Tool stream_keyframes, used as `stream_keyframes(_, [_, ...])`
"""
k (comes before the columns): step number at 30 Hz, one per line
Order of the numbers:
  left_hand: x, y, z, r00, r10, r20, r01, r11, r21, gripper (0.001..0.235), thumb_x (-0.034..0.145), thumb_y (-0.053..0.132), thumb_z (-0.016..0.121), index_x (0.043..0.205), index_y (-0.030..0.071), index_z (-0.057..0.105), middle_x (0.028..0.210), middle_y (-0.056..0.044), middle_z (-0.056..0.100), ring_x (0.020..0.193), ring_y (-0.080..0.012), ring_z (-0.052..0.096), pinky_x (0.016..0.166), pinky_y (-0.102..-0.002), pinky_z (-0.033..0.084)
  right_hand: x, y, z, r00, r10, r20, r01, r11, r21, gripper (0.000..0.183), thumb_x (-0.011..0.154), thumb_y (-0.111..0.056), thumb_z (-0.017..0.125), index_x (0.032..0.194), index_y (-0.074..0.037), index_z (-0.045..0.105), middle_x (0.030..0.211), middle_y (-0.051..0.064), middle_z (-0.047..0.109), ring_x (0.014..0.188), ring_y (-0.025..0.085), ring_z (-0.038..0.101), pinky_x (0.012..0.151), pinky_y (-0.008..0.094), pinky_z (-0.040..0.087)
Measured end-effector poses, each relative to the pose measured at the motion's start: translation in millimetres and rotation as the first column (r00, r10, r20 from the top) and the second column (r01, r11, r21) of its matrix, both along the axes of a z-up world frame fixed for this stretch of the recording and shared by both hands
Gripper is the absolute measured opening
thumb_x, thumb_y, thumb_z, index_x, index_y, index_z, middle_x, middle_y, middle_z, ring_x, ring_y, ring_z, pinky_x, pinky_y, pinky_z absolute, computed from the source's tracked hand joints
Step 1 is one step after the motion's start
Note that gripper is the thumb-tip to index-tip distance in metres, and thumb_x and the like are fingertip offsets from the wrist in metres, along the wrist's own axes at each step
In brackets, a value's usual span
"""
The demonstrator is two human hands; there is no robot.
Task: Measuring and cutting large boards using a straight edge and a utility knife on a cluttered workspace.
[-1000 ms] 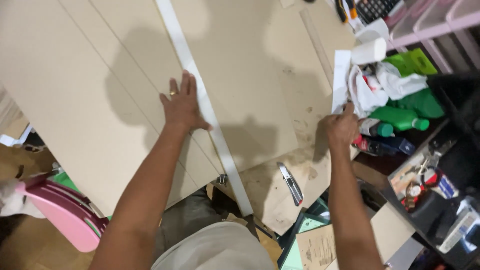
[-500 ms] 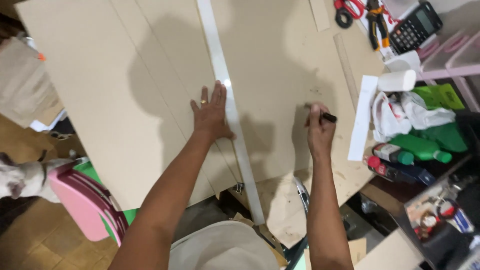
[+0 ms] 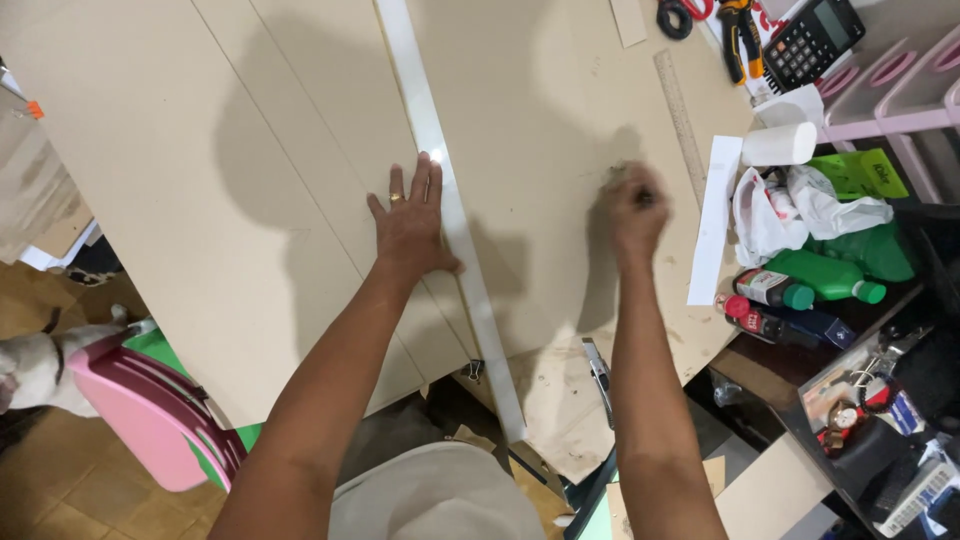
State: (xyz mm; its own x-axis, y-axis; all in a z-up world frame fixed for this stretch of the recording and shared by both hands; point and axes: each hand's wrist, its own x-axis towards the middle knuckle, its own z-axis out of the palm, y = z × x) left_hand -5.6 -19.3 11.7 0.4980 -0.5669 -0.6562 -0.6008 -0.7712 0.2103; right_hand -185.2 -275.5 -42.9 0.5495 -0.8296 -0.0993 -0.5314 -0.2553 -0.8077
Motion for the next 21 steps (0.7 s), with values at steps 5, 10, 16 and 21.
stream_keyframes(5, [-0.1,2.8,-2.0,1.0,0.025,-0.016,-0.027,0.997,-0.068,0.148,0.054,0.049,0.097,0.167,0.014,0.007,0.174,-0.007,0.002,0.156,-0.0445,0.007,0.116,-0.078,0.021,-42.2,-35.3,-5.7,0.987,-0.112,0.112,0.127,0.981,-0.145,0.02,0.108,-0.016,0.058,0.118,-0.004,0.071,0.082,0.01,0.07,0.069,0.016,0.065,0.069,0.033,0.054])
stream_keyframes(10, [-5.4,18.1,-11.0,0.997,0.081,-0.013,-0.083,0.983,-0.163,0.135,0.063,0.048,0.094,0.166,0.011,0.015,0.173,-0.011,0.008,0.156,-0.0455,0.012,0.117,-0.077,0.022,-89.4,-38.0,-12.2,0.849,0.054,-0.525,-0.248,0.919,-0.306,0.052,0.094,-0.007,0.063,0.145,-0.004,0.056,0.132,0.027,0.062,0.128,0.045,0.057,0.112,0.054,0.042])
stream_keyframes(16, [-29.7,131.0,-118.7,0.833,0.522,0.181,-0.054,0.404,-0.913,0.08,0.072,0.041,0.087,0.14,0.007,0.062,0.143,-0.02,0.057,0.137,-0.042,0.051,0.119,-0.055,0.035,-127.3,-7.9,-88.2,0.799,-0.202,-0.566,0.231,0.973,-0.019,0.046,0.1,-0.036,0.058,0.142,-0.02,0.046,0.112,0.013,0.065,0.101,0.033,0.066,0.084,0.049,0.054])
stream_keyframes(21, [-33.1,223.6,-65.4,0.476,0.857,0.198,-0.679,0.501,-0.537,0.078,0.071,0.029,0.089,0.141,0.015,0.058,0.139,-0.012,0.047,0.134,-0.0381,0.043,0.108,-0.056,0.04,-20.2,199.8,79.9,0.796,0.259,-0.547,-0.093,0.946,0.312,0.082,0.08,-0.048,0.081,0.15,-0.016,0.053,0.098,0.022,0.071,0.093,0.04,0.07,0.075,0.052,0.054])
